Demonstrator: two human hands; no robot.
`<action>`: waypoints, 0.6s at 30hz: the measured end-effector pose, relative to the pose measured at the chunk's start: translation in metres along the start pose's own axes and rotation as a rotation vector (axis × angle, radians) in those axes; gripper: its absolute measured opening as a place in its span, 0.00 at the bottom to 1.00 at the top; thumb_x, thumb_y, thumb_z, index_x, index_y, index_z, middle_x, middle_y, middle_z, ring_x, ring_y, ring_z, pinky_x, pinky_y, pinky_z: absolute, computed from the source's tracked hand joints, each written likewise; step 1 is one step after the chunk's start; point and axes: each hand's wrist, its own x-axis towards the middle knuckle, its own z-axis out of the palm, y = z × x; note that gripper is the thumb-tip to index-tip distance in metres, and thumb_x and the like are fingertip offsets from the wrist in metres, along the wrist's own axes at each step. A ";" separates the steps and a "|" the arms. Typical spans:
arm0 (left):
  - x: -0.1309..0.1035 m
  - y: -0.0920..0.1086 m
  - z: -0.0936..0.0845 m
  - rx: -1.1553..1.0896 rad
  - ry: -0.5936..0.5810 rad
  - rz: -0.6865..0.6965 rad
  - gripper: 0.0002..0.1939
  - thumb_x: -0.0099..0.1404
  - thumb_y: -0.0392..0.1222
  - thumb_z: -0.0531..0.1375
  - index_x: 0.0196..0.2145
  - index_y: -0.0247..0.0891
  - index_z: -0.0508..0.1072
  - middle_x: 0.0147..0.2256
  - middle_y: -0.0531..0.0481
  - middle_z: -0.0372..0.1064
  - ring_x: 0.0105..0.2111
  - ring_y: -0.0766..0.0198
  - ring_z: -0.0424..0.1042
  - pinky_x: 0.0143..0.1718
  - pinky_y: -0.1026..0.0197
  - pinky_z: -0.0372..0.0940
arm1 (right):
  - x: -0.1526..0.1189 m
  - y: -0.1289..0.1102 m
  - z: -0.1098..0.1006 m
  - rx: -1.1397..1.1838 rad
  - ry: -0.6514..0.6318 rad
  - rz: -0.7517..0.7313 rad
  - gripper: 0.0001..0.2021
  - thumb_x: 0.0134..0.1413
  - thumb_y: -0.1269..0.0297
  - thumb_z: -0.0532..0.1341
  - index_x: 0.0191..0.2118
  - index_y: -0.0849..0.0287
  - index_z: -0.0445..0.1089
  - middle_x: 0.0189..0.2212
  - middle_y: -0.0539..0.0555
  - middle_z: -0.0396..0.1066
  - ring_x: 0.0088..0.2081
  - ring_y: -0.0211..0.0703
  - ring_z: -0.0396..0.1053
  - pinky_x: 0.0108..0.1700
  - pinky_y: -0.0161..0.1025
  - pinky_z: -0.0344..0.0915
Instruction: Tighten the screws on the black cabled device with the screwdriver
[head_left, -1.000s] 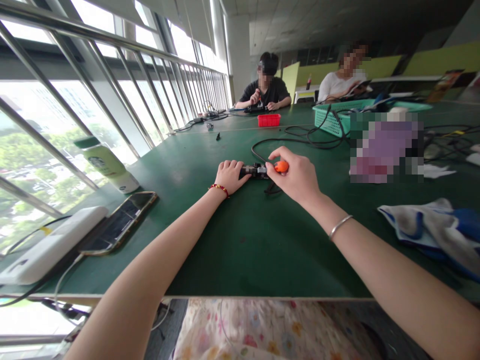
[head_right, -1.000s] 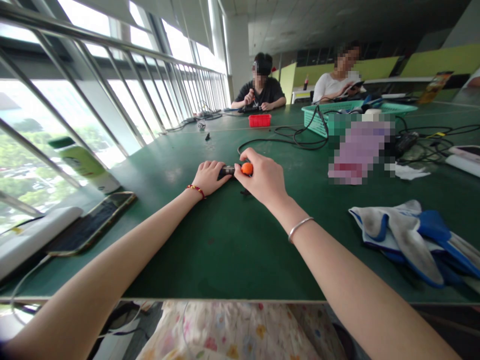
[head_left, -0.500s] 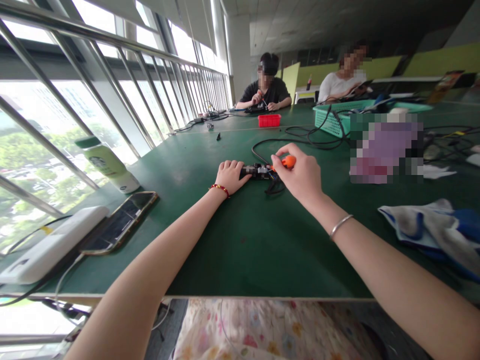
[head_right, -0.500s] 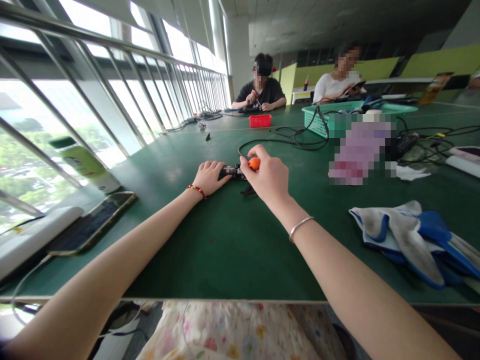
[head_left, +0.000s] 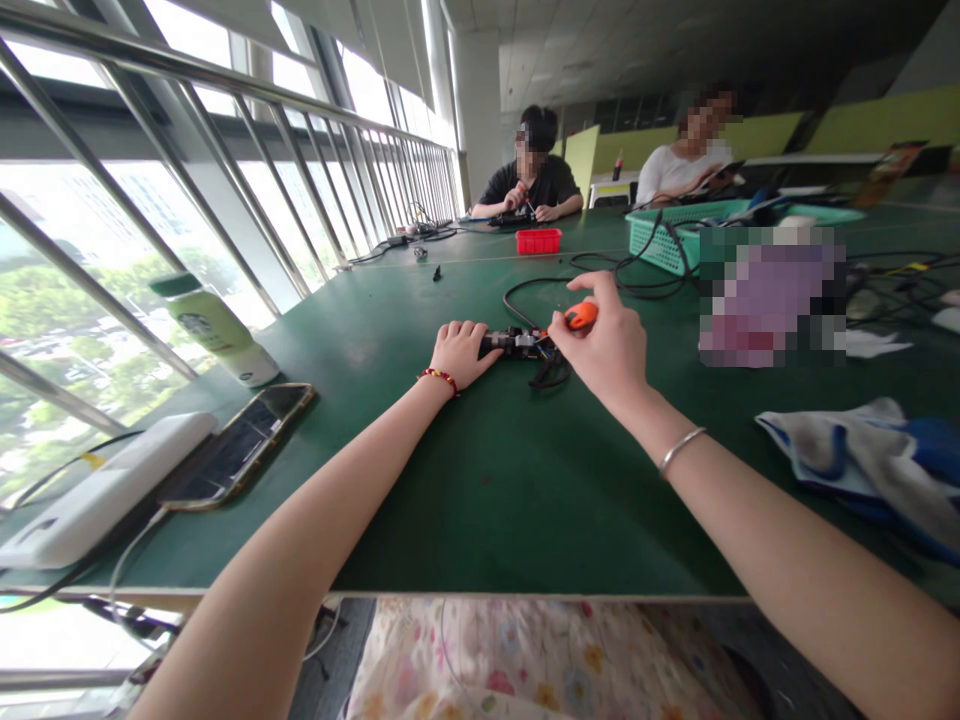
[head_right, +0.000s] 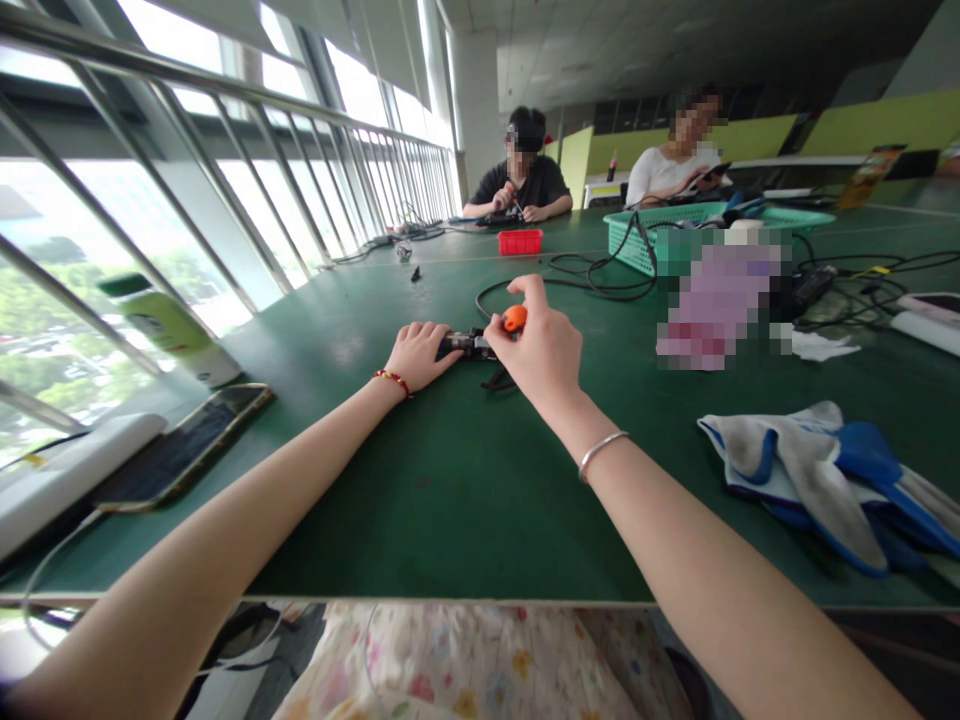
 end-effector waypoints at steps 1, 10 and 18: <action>0.000 0.000 0.000 0.000 0.001 0.000 0.24 0.66 0.56 0.49 0.51 0.37 0.67 0.46 0.40 0.66 0.48 0.48 0.61 0.52 0.49 0.54 | 0.000 0.000 0.000 -0.015 -0.001 0.006 0.13 0.49 0.59 0.57 0.42 0.55 0.66 0.23 0.51 0.69 0.25 0.46 0.65 0.25 0.38 0.54; 0.000 0.001 -0.001 0.004 0.000 -0.001 0.24 0.66 0.56 0.50 0.51 0.36 0.67 0.46 0.40 0.66 0.48 0.48 0.61 0.52 0.49 0.54 | -0.002 0.000 0.000 0.052 0.013 -0.019 0.19 0.45 0.64 0.58 0.46 0.55 0.64 0.25 0.49 0.69 0.26 0.45 0.66 0.26 0.38 0.56; 0.000 -0.002 0.002 -0.001 0.023 0.005 0.24 0.66 0.56 0.50 0.50 0.37 0.67 0.46 0.41 0.67 0.48 0.48 0.62 0.52 0.49 0.54 | 0.025 -0.008 0.006 -0.049 -0.076 0.009 0.10 0.51 0.54 0.57 0.28 0.53 0.68 0.22 0.52 0.69 0.27 0.47 0.67 0.26 0.38 0.54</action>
